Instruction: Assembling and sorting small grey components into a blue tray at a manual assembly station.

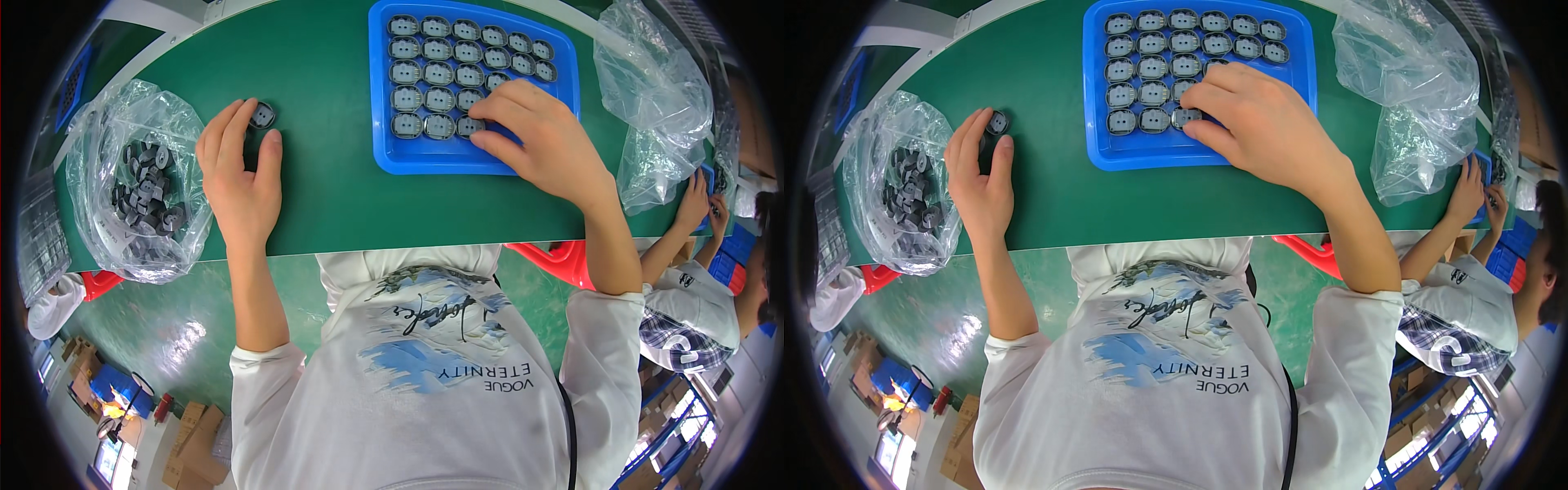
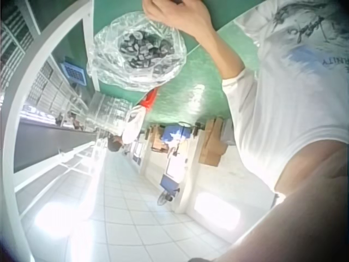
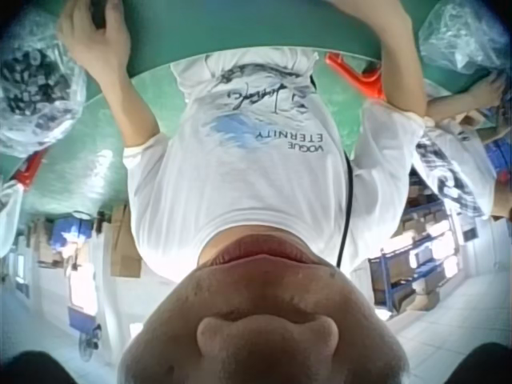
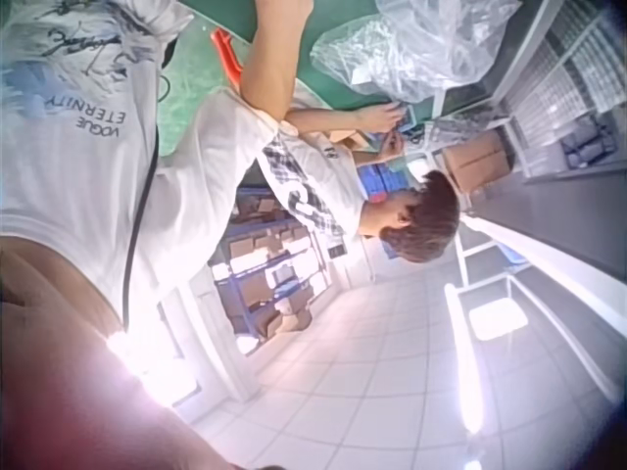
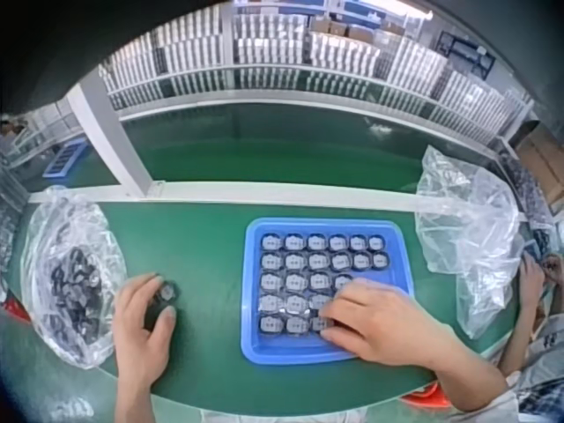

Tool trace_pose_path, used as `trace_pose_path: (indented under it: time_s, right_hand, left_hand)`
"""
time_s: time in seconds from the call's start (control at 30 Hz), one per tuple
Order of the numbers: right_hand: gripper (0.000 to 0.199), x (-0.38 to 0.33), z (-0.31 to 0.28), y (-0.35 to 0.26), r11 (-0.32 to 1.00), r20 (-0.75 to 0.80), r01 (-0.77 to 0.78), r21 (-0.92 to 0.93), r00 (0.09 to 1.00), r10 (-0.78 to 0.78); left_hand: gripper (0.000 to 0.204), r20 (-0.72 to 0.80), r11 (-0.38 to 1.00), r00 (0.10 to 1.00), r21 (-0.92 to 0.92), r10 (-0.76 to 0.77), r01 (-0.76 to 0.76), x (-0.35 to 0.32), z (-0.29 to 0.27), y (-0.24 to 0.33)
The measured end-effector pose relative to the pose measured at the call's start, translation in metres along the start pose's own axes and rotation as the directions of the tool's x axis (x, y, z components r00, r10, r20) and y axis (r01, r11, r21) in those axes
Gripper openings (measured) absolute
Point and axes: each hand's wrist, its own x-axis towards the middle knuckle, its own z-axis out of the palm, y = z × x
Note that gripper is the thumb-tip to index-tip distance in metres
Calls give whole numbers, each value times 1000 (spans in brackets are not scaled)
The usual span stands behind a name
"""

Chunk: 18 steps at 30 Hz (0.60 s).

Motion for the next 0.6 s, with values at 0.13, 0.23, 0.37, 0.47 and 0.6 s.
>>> trace_pose_path:
  time_s: [0.13, 0.23, 0.37, 0.47, 0.6]
  right_hand:
    - [25, -5, -9, 5, 981, -143, -195, -25, 971, 189]
    - [22, -9, -11, 10, 951, -172, -296, -88, 945, 278]
    - [18, -8, -1, 20, 971, -178, -161, -178, 975, 129]
    - [14, -4, 1, 23, 976, -181, -88, -199, 982, 52]
    - [13, -1, -2, 28, 969, -146, -78, -236, 988, 44]
  left_hand:
    - [38, -4, 1000, 1000, -7, -11, 11, -1, -2, 2]
    - [39, 0, 998, 999, -44, -32, 32, 0, -2, 4]
    - [38, 0, 1000, 1000, -11, -6, 6, -1, -1, 3]
    - [38, -7, 1000, 1000, -16, -10, 10, -1, -2, 3]
    - [38, -21, 994, 997, -84, -77, 75, -2, -1, 1]
